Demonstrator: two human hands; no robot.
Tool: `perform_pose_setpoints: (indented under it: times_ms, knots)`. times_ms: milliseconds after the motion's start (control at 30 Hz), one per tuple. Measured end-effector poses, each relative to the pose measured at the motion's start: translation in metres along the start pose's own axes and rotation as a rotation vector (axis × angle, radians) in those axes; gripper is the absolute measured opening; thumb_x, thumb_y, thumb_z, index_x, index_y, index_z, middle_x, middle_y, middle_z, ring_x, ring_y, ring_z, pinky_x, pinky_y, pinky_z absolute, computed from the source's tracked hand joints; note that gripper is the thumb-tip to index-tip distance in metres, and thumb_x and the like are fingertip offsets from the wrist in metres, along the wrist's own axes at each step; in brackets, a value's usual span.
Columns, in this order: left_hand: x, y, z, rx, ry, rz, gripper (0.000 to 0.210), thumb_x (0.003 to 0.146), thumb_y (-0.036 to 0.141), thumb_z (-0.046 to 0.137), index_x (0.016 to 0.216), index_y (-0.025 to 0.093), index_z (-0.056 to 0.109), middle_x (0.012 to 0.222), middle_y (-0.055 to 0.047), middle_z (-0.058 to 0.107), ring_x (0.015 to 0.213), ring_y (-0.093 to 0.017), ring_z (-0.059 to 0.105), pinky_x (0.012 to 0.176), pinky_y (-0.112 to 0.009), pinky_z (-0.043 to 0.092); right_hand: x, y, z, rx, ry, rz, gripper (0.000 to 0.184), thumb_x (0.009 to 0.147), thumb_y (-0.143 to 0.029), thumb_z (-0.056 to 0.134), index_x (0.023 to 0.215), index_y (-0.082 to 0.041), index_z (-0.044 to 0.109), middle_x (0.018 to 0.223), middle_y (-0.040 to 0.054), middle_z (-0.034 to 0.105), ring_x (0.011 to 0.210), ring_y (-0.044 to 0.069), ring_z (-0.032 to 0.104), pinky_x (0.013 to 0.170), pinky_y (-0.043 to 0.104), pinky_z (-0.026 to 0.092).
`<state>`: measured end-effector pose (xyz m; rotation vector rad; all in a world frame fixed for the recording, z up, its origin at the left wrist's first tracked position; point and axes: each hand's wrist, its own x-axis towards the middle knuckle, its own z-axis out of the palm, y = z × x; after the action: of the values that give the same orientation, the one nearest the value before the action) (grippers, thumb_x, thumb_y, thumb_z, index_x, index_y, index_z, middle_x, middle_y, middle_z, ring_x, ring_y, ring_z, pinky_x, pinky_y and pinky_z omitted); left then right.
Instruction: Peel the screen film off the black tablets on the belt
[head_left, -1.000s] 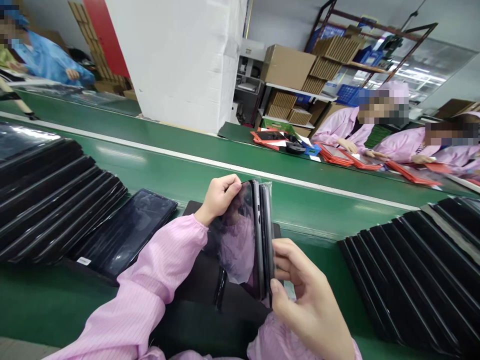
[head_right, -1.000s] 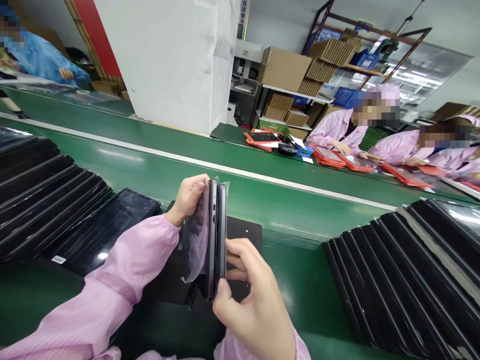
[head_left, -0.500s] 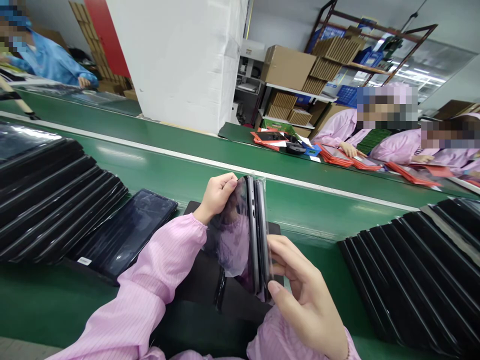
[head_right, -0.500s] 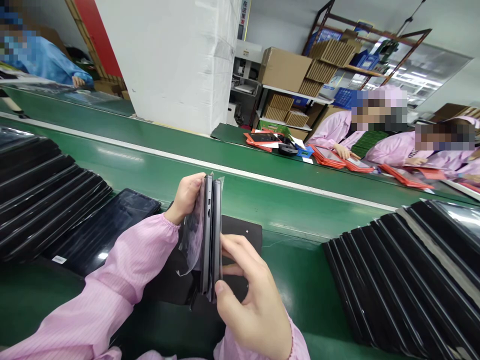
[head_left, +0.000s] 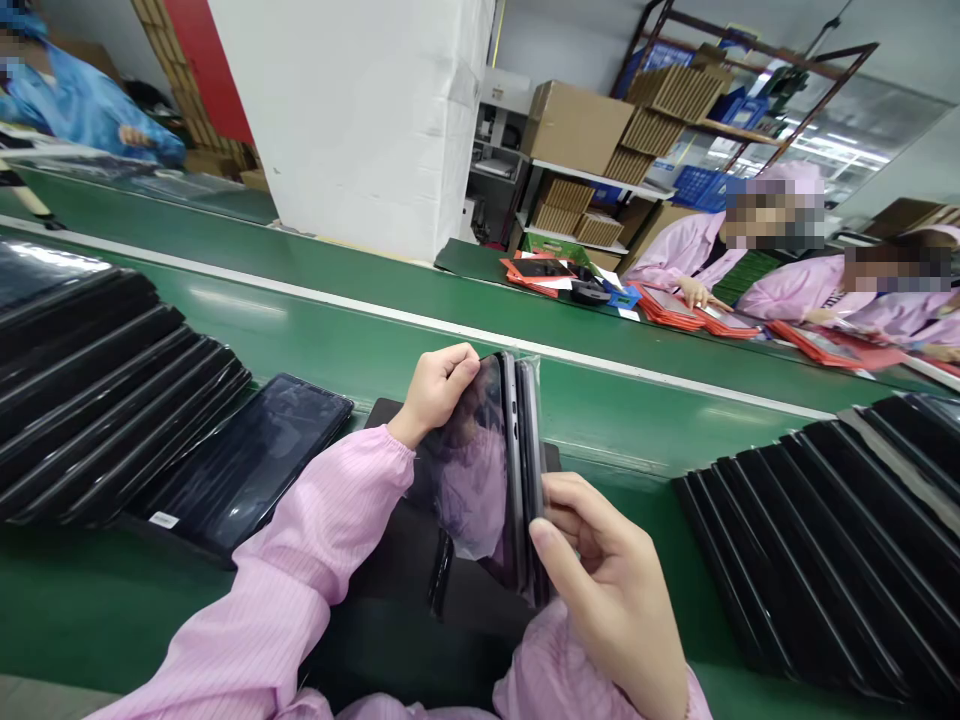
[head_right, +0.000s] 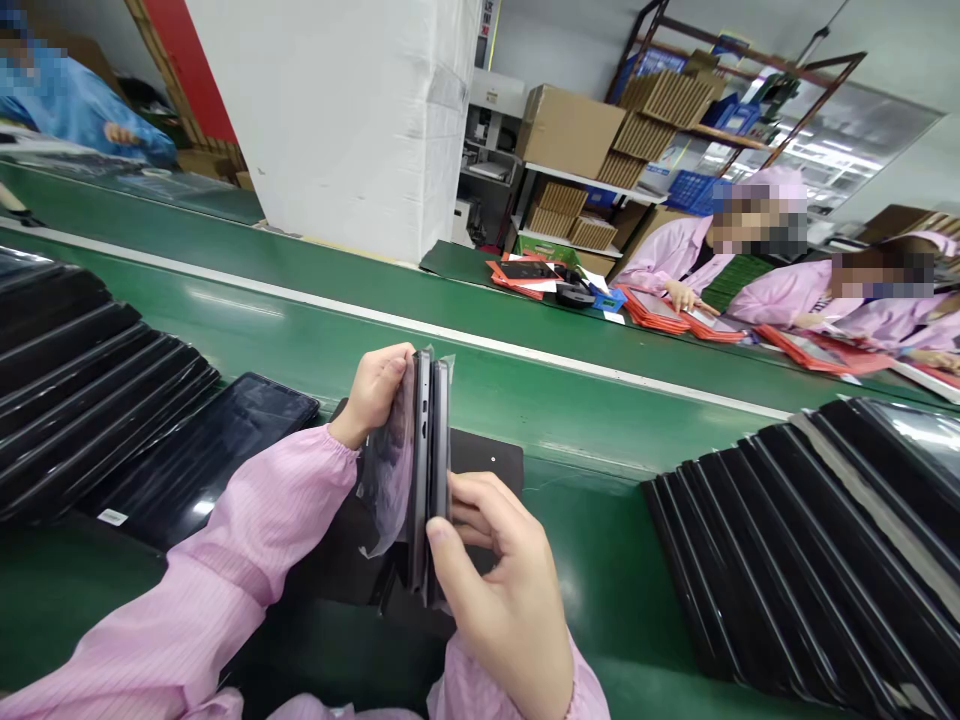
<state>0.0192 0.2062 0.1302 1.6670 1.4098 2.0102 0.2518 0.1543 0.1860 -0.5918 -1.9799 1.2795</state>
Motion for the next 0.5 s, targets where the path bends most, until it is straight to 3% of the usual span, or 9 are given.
perform_pose_setpoints:
  times_ms: [100,233,500]
  knots:
    - [0.0000,-0.0017,-0.0015,-0.021,0.014,0.015,0.059,0.089,0.071,0.039,0.058,0.021,0.038,0.053,0.004,0.034,0.050,-0.012,0.032,0.050,-0.029,0.024,0.0043,-0.0016,0.0032,-0.016,0.032,-0.031,0.025,0.095,-0.017,0.058,0.108,-0.032,0.072,0.097,-0.0006,0.069,0.078,0.010,0.069,0.066,0.012,0.057]
    - [0.0002,-0.0024,-0.0027,-0.046,0.018,0.018,0.059,0.089,0.071,0.040,0.058,0.021,0.037,0.053,0.004,0.033,0.050,-0.012,0.031,0.051,-0.029,0.024,0.0072,-0.0017,0.0025,-0.046,0.029,-0.088,0.027,0.096,-0.016,0.055,0.108,-0.032,0.074,0.099,0.0012,0.071,0.085,0.012,0.069,0.067,0.013,0.057]
    - [0.0006,-0.0019,-0.0008,-0.052,0.002,-0.002,0.059,0.088,0.072,0.041,0.058,0.021,0.038,0.054,0.004,0.035,0.051,-0.013,0.032,0.052,-0.030,0.024,0.0026,-0.0009,-0.0036,-0.038,-0.024,-0.040,0.028,0.098,-0.021,0.055,0.118,-0.029,0.072,0.111,0.0068,0.070,0.094,0.020,0.070,0.067,0.021,0.060]
